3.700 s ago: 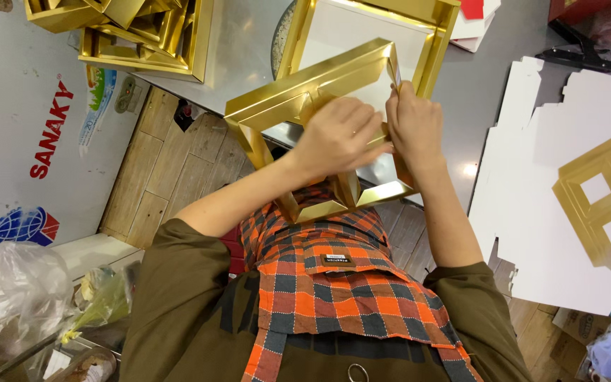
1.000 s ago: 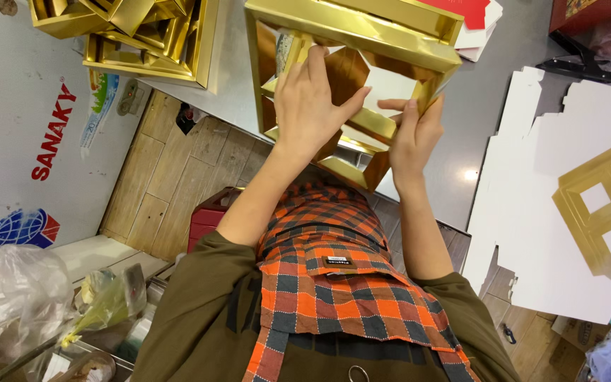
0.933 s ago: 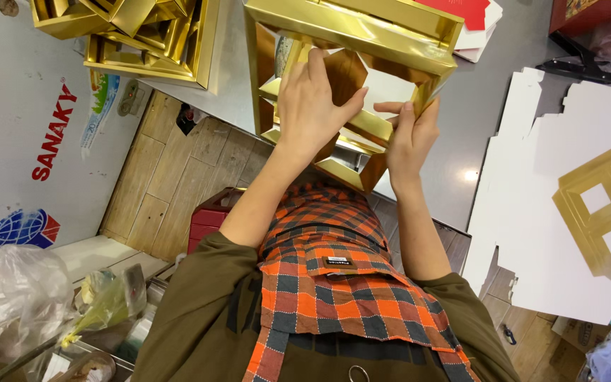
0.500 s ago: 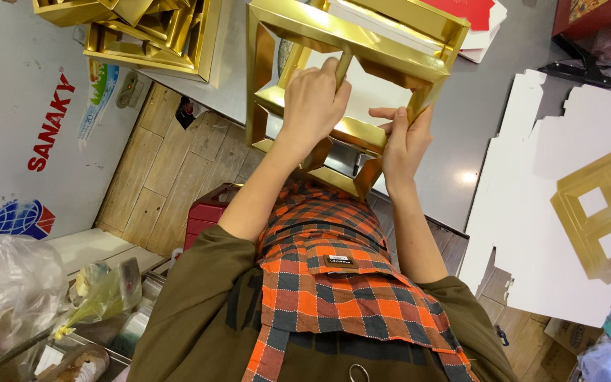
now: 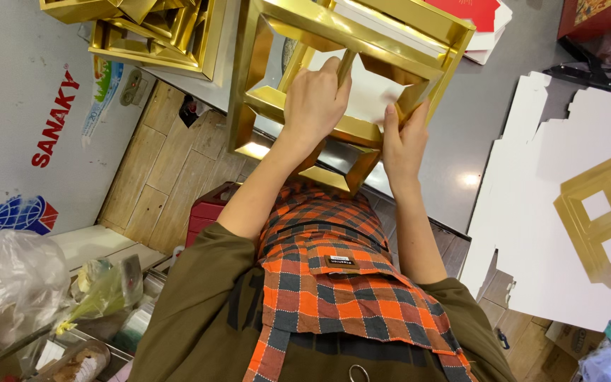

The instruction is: The person assembles a gold-colored cardboard box by folding its flaps and inserting a white paper insert. They then fold a separate gold divider piece and place it inside the box to create compartments.

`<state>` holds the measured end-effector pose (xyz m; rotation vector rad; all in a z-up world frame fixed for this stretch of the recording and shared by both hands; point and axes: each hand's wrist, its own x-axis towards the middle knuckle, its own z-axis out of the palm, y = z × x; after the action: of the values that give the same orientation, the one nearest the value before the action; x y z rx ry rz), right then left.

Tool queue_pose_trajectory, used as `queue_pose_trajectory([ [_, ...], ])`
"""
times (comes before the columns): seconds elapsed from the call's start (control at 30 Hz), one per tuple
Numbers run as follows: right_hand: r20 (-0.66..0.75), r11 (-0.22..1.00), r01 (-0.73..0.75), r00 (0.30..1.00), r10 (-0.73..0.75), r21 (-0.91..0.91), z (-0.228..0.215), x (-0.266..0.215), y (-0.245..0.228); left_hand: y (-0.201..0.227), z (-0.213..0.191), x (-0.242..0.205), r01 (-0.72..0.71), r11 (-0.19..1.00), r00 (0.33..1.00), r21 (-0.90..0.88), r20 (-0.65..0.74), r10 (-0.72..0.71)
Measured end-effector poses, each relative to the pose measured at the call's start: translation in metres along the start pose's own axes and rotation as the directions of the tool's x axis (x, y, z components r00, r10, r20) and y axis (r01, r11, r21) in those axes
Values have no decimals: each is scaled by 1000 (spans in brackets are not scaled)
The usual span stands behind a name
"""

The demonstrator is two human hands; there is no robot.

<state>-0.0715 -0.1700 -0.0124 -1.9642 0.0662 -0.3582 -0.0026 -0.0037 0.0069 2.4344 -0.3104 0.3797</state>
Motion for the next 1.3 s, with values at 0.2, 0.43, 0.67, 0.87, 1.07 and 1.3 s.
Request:
queue_pose_trajectory([
  [0.2,29,418,523,649,-760,-742,-34,30,-44,1,5,-7,-48,998,992,49,117,42],
  [0.43,343,640,520,854,-391,-565,-38,49,28,18,0,-17,-315,938,947,143,-16,321],
  [0.67,377,649,485,872,-311,-586,-55,47,53,16,-51,-9,-473,856,879,209,46,475],
  [0.87,461,622,526,842,-282,-580,-59,46,41,1,-70,34,-751,502,524,429,-75,848],
  [1.07,445,788,448,859,-251,-421,-67,42,16,-42,-28,40,-807,536,572,248,101,814],
  [1.3,321,913,392,884,-339,-116,-104,13,13,-80,-32,57,-510,860,859,0,48,510],
])
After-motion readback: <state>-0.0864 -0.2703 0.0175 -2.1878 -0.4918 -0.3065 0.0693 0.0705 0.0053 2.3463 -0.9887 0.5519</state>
